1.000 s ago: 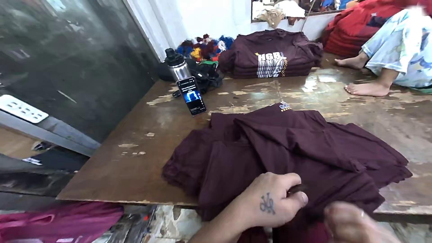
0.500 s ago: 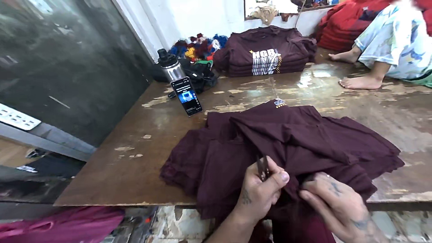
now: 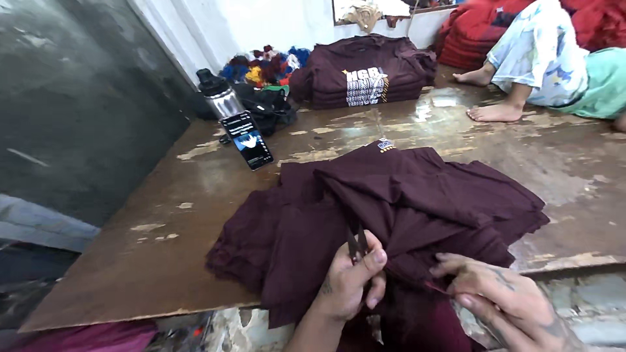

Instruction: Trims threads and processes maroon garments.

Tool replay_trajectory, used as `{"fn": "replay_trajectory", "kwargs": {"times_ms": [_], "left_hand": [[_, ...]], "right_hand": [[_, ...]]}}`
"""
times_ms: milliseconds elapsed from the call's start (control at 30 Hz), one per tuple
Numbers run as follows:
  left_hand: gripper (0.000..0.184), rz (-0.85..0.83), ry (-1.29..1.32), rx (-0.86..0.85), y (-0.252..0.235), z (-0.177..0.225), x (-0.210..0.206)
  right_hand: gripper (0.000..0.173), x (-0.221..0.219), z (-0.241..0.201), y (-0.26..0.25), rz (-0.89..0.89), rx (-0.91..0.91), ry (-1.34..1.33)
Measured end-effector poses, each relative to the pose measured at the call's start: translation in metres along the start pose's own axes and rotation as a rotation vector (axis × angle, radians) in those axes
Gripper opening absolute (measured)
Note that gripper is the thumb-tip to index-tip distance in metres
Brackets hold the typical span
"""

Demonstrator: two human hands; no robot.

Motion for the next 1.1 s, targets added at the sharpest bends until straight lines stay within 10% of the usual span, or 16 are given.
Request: {"fn": "replay_trajectory", "kwargs": {"times_ms": [233,433,600,733,933,1100], "left_hand": [[0.011,-0.023,-0.020,-0.021,-0.005,-0.005,-0.001],[0.015,-0.054,-0.059,0.088,0.000,0.004,0.006],[0.027,-0.067,-1.485,0.135,-0.008,0.038,-0.005],[0.033,-0.314,-1.830,0.069,-0.004,0.067,-0.035],[0.031,-0.464,-1.927,0.011,0.001,0.063,-0.045],[0.048,0.033,-1.449,0.106,0.003,0.063,-0.020]], "right_hand": [[0.070,-0.008,-0.010,-0.030,0.130,-0.152,0.271],[0.024,-0.002,-0.010,-0.018,0.007,-0.013,0.204],[0.022,-0.009,-0.015,-0.004,0.069,0.038,0.121],[0.016,-0.018,-0.018,-0.002,0.159,0.040,0.146],[0.014,-0.024,-0.029,-0.004,0.166,0.084,0.155],[0.046,-0.005,-0.034,-0.008,0.186,0.084,0.155]]}}
Point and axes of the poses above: each hand's wrist, its own y-axis away from the middle knuckle, its own x-axis out of the back of the hand, z = x × y, the point moved 3 cm from there along -y, towards the middle knuckle, and after that the axes turned 15 degrees about -z, right-handed, at the moved point
